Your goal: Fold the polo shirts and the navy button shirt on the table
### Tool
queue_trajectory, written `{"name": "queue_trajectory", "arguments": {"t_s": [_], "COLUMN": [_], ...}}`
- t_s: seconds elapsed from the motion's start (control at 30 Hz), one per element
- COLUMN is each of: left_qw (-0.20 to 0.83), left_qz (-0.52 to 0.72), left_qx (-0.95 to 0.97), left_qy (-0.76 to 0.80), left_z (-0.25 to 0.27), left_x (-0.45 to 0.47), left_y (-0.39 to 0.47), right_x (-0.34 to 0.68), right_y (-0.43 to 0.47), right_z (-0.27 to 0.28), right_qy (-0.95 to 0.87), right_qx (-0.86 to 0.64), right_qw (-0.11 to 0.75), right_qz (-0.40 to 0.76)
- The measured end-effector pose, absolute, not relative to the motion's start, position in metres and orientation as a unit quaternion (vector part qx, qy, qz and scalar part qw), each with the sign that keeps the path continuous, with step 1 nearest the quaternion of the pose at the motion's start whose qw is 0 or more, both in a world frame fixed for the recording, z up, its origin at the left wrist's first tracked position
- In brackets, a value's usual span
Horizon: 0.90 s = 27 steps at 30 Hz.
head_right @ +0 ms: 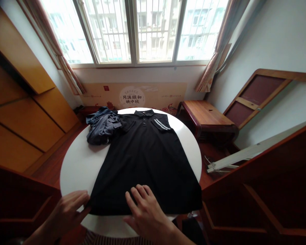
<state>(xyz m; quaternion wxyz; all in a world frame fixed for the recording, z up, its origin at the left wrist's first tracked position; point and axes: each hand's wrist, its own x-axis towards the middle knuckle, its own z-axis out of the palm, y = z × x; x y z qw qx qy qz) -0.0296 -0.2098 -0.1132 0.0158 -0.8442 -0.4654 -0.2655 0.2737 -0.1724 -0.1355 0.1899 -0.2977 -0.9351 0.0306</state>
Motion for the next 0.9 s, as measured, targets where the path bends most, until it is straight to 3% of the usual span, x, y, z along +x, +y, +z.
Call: {"name": "queue_trajectory", "arguments": {"t_s": [0.23,0.6,0.73,0.9], "left_qw": [0.047,0.001,-0.027,-0.051], "left_qz": [-0.277,-0.206,-0.208,-0.178], "left_qx": [-0.840,-0.887,-0.891,-0.901], "left_qy": [-0.465,-0.414,-0.404,-0.392], "left_z": [-0.114,-0.126,-0.134,-0.141], "left_x": [-0.041,-0.061,-0.067,-0.074], "left_y": [-0.212,-0.217,-0.219,-0.224], "right_x": [0.248,0.446,0.489,0.519], "right_y": [-0.162,-0.156,-0.165,-0.172], "right_z": [-0.146,-0.152,-0.160,-0.165], "right_qy": [-0.901,-0.829,-0.796,-0.772], "right_qx": [-0.374,-0.515,-0.576,-0.590], "right_qw": [0.211,0.170,0.174,0.196], "right_qz": [-0.061,-0.133,-0.068,0.132]}}
